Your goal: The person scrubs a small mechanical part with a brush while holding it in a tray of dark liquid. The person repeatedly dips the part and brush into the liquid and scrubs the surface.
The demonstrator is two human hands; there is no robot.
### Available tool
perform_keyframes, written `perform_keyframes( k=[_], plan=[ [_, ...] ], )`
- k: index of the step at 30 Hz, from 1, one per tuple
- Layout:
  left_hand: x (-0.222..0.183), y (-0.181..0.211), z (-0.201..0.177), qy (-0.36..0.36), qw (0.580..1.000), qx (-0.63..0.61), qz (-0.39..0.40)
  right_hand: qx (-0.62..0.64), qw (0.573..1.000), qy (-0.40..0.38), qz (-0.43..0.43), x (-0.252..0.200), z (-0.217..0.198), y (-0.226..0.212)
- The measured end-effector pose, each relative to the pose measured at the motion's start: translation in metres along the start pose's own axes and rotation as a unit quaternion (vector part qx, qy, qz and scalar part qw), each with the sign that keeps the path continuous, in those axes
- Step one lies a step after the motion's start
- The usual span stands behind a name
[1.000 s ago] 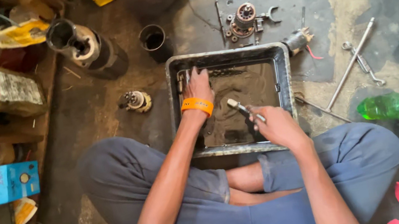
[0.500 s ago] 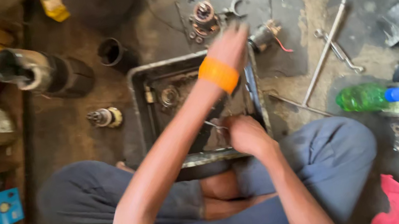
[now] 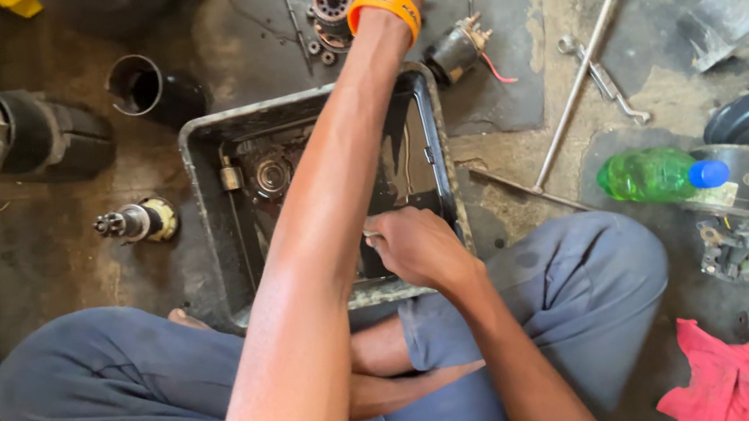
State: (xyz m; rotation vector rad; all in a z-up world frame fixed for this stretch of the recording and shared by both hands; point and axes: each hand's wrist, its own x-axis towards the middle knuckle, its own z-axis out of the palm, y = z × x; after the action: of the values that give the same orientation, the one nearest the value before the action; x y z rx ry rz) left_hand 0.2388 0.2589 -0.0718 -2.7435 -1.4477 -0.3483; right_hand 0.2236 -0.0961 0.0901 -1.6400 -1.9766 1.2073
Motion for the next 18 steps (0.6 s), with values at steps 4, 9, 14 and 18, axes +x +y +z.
perform_keyframes(
  k=[4, 9, 14, 18],
  plan=[
    [-0.014, 0.016, -0.071, -0.015, 0.996, -0.089, -0.003, -0.043, 0.996, -0.052, 0.053, 0.004, 0.015, 0.007],
    [-0.161, 0.022, -0.163, 0.149, 0.944, -0.281, 0.082, -0.074, 0.996, -0.013, 0.038, -0.007, 0.016, 0.021],
    [-0.337, -0.012, -0.196, -0.001, 0.954, -0.284, -0.098, -0.101, 0.994, -0.027, 0.014, -0.011, 0.002, 0.004],
    [-0.362, -0.024, -0.158, -0.123, 0.952, -0.243, -0.141, -0.117, 0.985, -0.084, 0.095, -0.015, 0.008, -0.011]
  ],
)
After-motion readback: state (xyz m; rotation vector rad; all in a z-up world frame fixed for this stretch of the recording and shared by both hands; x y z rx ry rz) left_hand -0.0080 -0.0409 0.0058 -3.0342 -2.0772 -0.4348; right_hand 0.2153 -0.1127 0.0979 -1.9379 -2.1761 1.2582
